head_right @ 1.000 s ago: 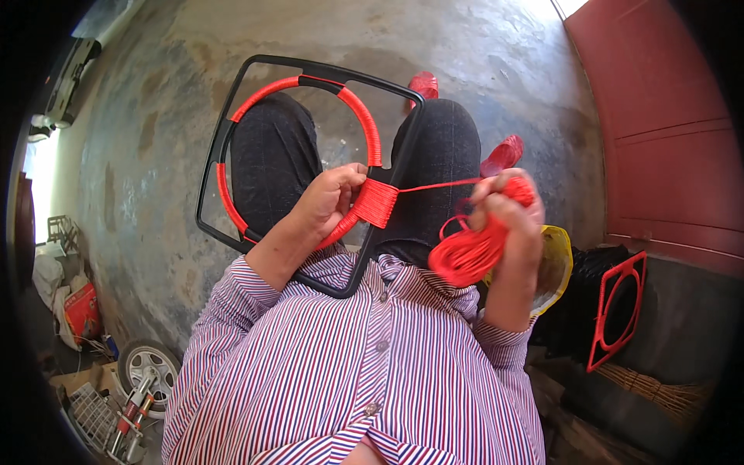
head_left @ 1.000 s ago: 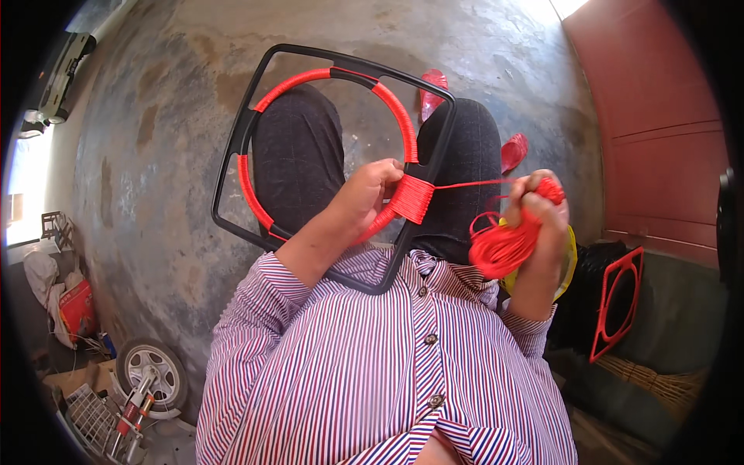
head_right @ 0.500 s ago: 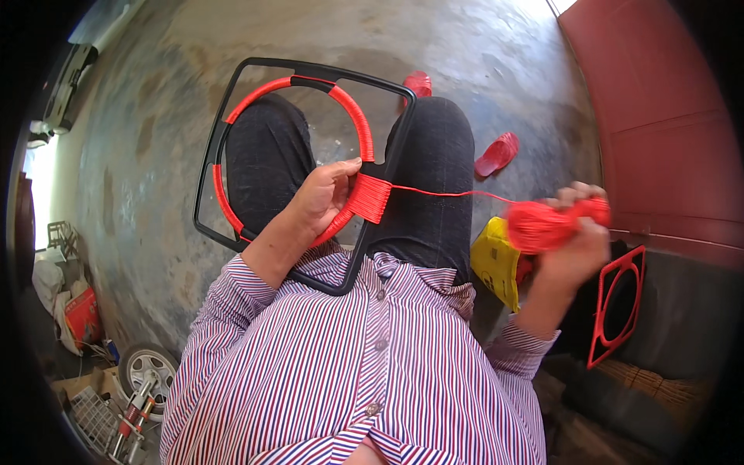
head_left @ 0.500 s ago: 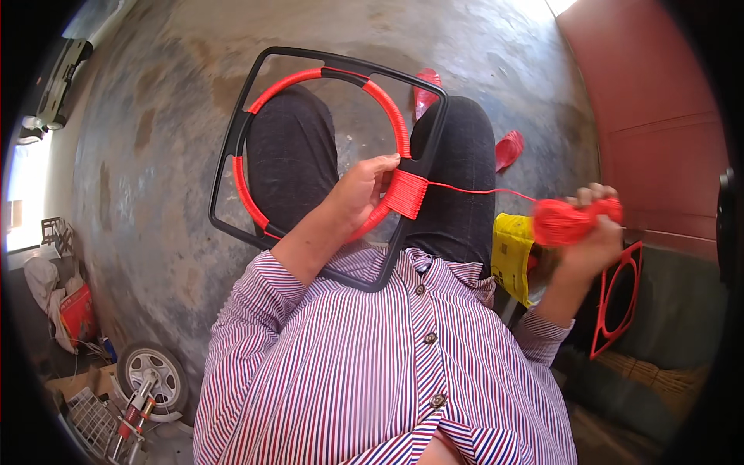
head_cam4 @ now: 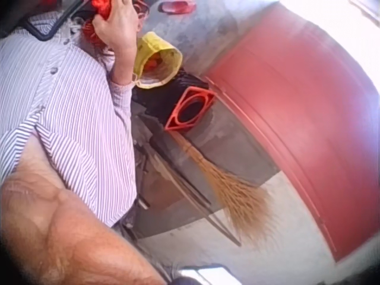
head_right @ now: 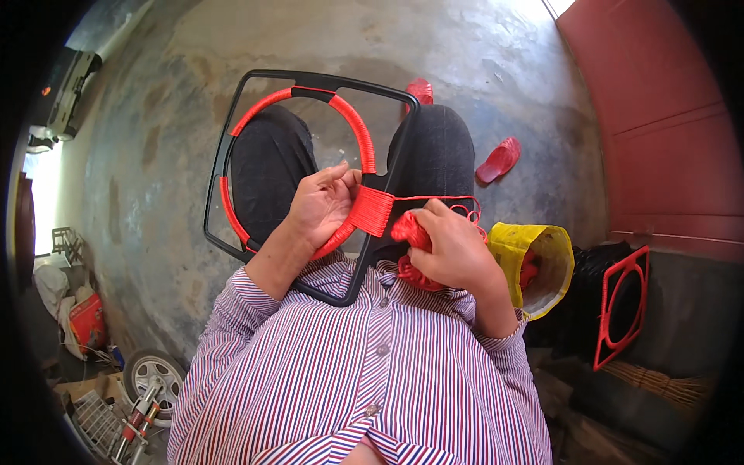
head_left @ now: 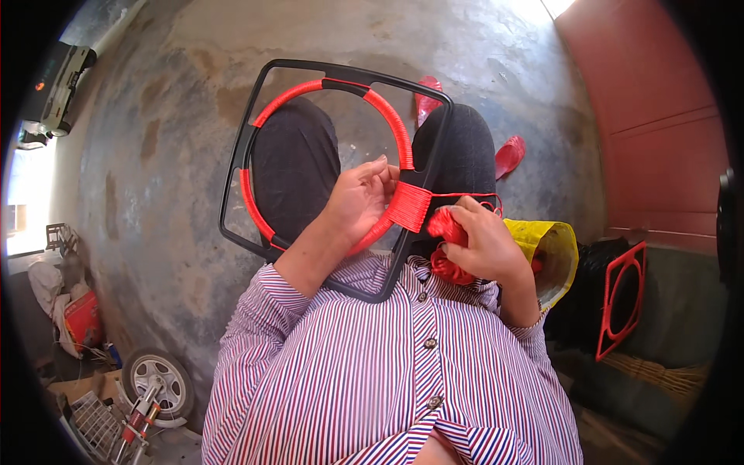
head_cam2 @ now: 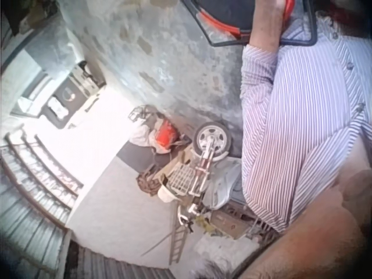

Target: Wrapping red plastic string around a black circular frame.

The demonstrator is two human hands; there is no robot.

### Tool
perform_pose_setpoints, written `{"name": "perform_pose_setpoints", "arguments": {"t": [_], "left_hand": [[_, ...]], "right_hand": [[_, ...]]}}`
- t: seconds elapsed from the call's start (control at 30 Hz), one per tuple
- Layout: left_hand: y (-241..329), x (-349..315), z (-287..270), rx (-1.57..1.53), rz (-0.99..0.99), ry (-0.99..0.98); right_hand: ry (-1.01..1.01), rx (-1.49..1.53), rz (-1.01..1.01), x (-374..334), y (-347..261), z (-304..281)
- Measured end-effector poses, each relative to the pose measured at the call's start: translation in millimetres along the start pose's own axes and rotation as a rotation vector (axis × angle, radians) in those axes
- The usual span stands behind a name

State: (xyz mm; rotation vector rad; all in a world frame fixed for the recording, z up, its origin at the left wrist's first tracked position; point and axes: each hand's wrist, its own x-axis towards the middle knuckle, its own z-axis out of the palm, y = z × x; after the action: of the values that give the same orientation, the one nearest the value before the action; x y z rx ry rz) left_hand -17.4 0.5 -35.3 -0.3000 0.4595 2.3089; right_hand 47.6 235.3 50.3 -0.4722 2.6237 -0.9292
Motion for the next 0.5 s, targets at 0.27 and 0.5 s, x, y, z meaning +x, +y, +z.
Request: {"name": "perform_pose_setpoints", "arguments": {"t": [0.27,0.5], "left_hand": [[0.1,-9.7,34.6,0.104,-0.004,0.020],[-3.8,-6.0,24.0,0.094,0.035,0.059]], "right_hand": [[0.179,0.124,-0.050,58.2,-3.7,22.5],[0.198,1.038,0.041,51.6,25.9,30.4]]}}
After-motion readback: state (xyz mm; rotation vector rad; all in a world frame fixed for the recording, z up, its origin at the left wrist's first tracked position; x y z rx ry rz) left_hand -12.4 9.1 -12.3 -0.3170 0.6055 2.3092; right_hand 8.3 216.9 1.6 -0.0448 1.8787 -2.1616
